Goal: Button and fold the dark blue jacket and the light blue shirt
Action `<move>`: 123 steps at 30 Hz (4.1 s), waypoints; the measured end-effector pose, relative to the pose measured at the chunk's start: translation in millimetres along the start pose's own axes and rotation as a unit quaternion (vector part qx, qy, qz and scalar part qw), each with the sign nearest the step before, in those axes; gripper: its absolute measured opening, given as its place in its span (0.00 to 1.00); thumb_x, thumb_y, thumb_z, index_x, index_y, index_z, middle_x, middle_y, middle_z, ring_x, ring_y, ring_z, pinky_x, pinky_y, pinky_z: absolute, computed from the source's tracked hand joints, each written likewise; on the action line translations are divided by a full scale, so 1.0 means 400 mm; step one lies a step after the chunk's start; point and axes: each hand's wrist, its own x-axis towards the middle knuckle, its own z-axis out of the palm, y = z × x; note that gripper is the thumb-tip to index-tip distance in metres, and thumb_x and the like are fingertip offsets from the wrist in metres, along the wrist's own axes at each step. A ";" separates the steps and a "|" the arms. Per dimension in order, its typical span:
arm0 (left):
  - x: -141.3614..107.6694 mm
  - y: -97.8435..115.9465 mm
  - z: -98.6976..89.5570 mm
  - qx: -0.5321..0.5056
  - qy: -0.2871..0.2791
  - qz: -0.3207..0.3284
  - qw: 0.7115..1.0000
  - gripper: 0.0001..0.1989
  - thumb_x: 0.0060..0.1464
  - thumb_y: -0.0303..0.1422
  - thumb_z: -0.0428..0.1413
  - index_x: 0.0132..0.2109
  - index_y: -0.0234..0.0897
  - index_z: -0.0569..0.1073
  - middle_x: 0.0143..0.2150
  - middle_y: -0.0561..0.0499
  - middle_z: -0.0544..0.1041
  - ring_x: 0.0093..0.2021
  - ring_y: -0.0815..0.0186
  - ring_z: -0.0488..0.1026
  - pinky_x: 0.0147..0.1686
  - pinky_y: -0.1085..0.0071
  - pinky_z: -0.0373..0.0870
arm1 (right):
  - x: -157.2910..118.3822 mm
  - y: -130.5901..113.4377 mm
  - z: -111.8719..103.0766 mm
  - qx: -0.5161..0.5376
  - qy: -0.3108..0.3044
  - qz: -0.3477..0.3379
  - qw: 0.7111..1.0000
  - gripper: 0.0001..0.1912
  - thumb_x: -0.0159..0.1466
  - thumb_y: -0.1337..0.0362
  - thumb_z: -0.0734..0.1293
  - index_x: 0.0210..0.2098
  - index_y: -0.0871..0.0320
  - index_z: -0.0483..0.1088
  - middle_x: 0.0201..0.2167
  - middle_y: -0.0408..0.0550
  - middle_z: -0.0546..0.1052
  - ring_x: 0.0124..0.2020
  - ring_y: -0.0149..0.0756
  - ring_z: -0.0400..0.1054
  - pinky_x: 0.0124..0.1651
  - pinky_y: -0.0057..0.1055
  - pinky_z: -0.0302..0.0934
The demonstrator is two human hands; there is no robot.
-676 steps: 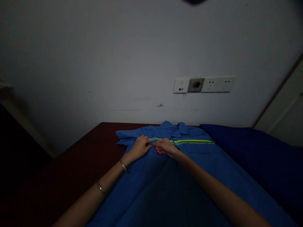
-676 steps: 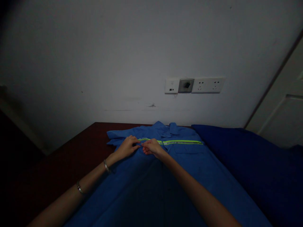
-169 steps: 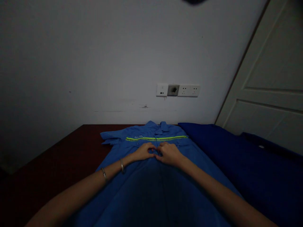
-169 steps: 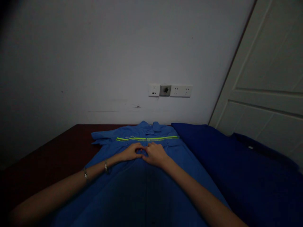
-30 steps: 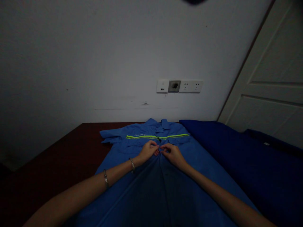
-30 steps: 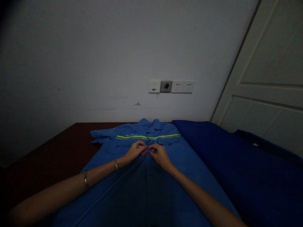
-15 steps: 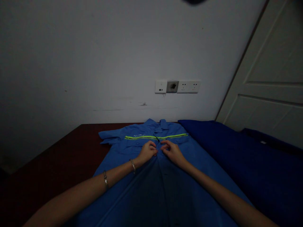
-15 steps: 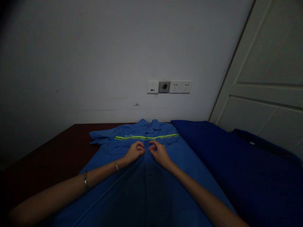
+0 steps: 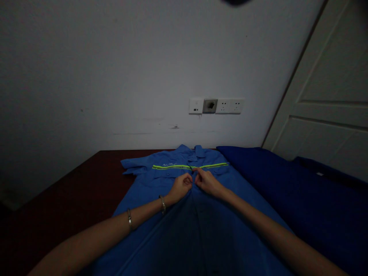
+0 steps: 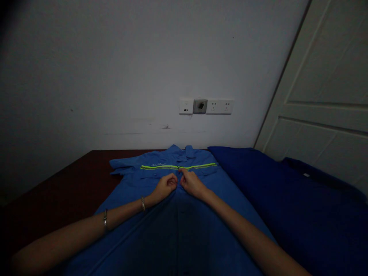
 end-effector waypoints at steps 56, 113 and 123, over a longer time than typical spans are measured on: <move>0.048 -0.008 0.007 0.216 -0.003 0.042 0.975 0.02 0.45 0.27 0.56 0.28 0.34 0.73 0.29 0.52 0.65 0.31 0.68 0.63 0.33 0.72 0.62 | 0.012 0.002 -0.054 -0.260 -0.062 -0.163 0.950 0.08 0.61 0.70 0.58 0.31 0.62 0.68 0.31 0.52 0.70 0.35 0.38 0.61 0.40 0.33 0.55; 0.042 -0.011 -0.003 0.207 -0.010 0.058 0.977 0.03 0.43 0.24 0.56 0.29 0.34 0.74 0.29 0.53 0.67 0.31 0.70 0.64 0.33 0.73 0.61 | 0.041 0.082 -0.011 0.148 -0.074 0.129 0.978 0.09 0.47 0.70 0.62 0.24 0.62 0.74 0.24 0.45 0.76 0.29 0.34 0.67 0.36 0.28 0.59; 0.047 -0.006 -0.014 0.124 0.022 -0.001 0.992 0.16 0.43 0.19 0.50 0.39 0.32 0.75 0.32 0.51 0.73 0.33 0.69 0.68 0.36 0.73 0.65 | 0.023 0.061 -0.039 0.084 -0.065 0.020 0.994 0.08 0.53 0.64 0.65 0.27 0.61 0.75 0.28 0.47 0.77 0.32 0.35 0.69 0.38 0.29 0.59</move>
